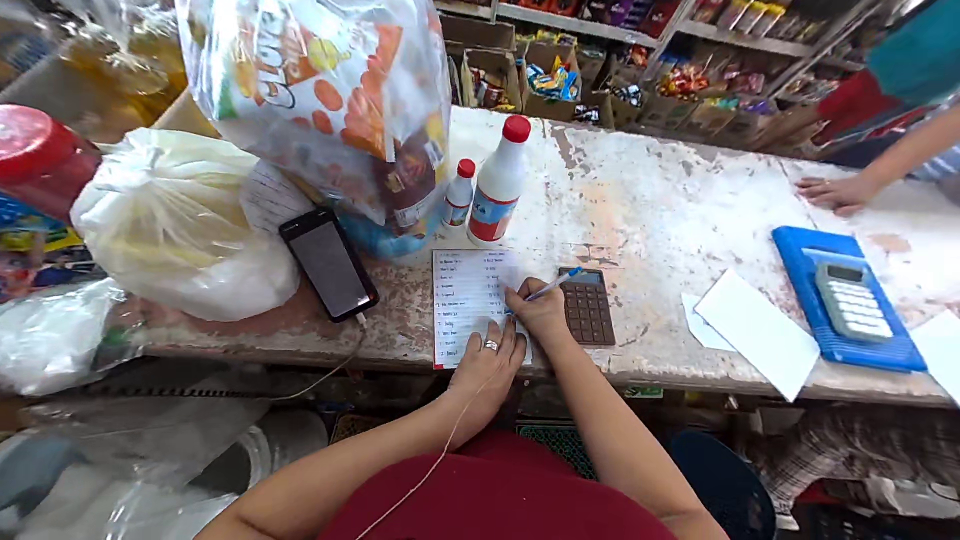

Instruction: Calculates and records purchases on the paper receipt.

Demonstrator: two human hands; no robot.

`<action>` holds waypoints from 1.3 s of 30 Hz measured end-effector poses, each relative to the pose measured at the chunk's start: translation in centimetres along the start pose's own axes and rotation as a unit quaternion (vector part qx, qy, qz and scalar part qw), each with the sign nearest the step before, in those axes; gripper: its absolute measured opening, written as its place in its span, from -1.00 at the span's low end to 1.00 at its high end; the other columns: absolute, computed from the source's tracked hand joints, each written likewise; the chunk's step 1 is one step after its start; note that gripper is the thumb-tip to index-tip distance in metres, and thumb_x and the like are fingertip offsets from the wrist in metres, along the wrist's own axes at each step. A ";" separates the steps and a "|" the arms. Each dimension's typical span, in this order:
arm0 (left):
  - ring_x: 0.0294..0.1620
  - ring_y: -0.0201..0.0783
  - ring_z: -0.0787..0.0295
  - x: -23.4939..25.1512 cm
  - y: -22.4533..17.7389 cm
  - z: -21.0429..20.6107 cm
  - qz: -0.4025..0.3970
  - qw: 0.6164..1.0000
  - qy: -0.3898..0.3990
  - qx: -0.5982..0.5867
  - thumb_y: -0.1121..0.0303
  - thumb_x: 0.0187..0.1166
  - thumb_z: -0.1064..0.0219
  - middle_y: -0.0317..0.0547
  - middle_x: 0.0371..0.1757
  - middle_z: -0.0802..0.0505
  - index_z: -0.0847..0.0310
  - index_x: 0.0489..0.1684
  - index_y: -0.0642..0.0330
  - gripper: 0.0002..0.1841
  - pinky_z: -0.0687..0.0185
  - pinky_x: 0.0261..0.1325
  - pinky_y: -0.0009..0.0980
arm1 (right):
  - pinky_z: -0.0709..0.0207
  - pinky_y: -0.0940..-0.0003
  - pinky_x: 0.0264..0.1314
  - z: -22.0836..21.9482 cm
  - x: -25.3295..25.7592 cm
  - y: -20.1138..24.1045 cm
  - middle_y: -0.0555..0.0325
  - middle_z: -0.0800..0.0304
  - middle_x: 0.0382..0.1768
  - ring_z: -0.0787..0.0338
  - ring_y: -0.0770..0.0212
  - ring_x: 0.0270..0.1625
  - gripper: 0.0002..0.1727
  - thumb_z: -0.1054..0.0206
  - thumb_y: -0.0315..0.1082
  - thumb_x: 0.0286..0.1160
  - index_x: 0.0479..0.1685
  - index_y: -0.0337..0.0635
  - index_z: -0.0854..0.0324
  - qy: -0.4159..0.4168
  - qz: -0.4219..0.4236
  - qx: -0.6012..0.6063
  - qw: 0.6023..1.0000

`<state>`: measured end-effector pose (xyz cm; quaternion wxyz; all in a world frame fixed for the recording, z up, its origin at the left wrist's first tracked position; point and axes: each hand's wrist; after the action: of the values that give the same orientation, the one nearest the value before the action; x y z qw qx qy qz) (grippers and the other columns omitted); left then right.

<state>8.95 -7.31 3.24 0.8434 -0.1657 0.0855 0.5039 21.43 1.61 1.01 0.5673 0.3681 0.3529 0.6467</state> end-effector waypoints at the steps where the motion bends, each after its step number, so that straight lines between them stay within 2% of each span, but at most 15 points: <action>1: 0.82 0.32 -0.11 0.0 0.0 -0.1 -0.001 1.000 -0.004 0.003 0.15 0.56 -0.43 0.29 0.87 -0.11 -0.04 0.81 0.33 -0.13 -0.33 0.51 0.25 | -0.27 0.48 -0.62 -0.1 0.0 0.0 0.27 -0.46 -0.79 -0.39 0.46 -0.73 -0.60 -0.50 -0.37 0.45 -0.73 -0.14 -0.46 -0.005 0.001 0.002 1.000; 4: 0.79 0.32 -0.17 0.0 0.1 -0.3 -0.006 1.000 -0.023 0.007 0.15 0.51 -0.46 0.31 0.85 -0.17 -0.10 0.78 0.33 -0.13 -0.38 0.48 0.22 | -0.24 0.50 -0.64 -0.2 0.0 -0.3 0.29 -0.44 -0.79 -0.37 0.46 -0.74 -0.59 -0.49 -0.38 0.45 -0.74 -0.12 -0.44 -0.013 0.014 0.006 1.000; 7: 0.76 0.31 -0.22 0.1 0.2 -0.5 -0.007 0.999 -0.039 0.008 0.14 0.48 -0.48 0.32 0.82 -0.22 -0.15 0.76 0.31 -0.14 -0.40 0.44 0.22 | -0.31 0.46 -0.59 0.1 -0.1 -0.1 0.24 -0.47 -0.76 -0.42 0.43 -0.70 -0.66 -0.48 -0.39 0.44 -0.67 -0.19 -0.50 -0.001 0.021 0.003 1.000; 9: 0.75 0.31 -0.25 0.1 0.2 -0.6 -0.008 0.999 -0.045 0.011 0.15 0.47 -0.49 0.32 0.82 -0.24 -0.16 0.75 0.32 -0.14 -0.42 0.42 0.21 | -0.32 0.50 -0.61 -0.1 -0.1 -0.2 0.27 -0.47 -0.76 -0.42 0.46 -0.71 -0.65 -0.48 -0.40 0.43 -0.69 -0.17 -0.49 -0.008 0.029 0.009 1.000; 19: 0.75 0.30 -0.25 0.1 0.2 -0.6 -0.009 0.999 -0.041 0.017 0.15 0.50 -0.46 0.31 0.83 -0.23 -0.16 0.75 0.31 -0.17 -0.43 0.41 0.18 | -0.22 0.51 -0.63 -0.1 0.0 -0.1 0.28 -0.40 -0.79 -0.35 0.47 -0.73 -0.62 -0.46 -0.46 0.41 -0.73 -0.13 -0.42 -0.009 0.014 0.002 1.000; 31: 0.76 0.30 -0.22 0.1 0.2 -0.4 -0.010 0.999 -0.029 0.020 0.15 0.50 -0.45 0.29 0.84 -0.20 -0.14 0.75 0.31 -0.16 -0.42 0.41 0.19 | -0.19 0.55 -0.63 -0.2 0.0 -0.3 0.33 -0.38 -0.79 -0.31 0.50 -0.73 -0.61 -0.46 -0.49 0.39 -0.74 -0.11 -0.40 -0.019 0.010 0.009 1.000; 36: 0.76 0.31 -0.23 0.0 0.3 -0.5 -0.012 0.999 -0.034 0.013 0.16 0.49 -0.47 0.32 0.83 -0.20 -0.15 0.75 0.33 -0.15 -0.42 0.42 0.20 | -0.22 0.46 -0.63 -0.2 -0.1 -0.2 0.26 -0.41 -0.77 -0.35 0.42 -0.73 -0.65 -0.44 -0.43 0.42 -0.70 -0.13 -0.44 -0.026 0.002 -0.004 1.000; 39: 0.77 0.31 -0.21 0.0 0.3 -0.5 -0.012 0.999 -0.035 0.004 0.17 0.50 -0.47 0.32 0.84 -0.18 -0.14 0.75 0.33 -0.16 -0.40 0.44 0.22 | -0.23 0.50 -0.61 0.0 -0.1 -0.1 0.28 -0.41 -0.77 -0.34 0.45 -0.71 -0.66 -0.46 -0.47 0.41 -0.69 -0.14 -0.45 -0.016 0.001 0.004 1.000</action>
<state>8.70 -7.33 2.75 0.8527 -0.1459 0.0562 0.4985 21.45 1.53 0.95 0.5709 0.3807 0.3459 0.6400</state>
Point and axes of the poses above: each hand's wrist, its own x-axis towards the middle knuckle, its own z-axis out of the back of the hand, y = z × x
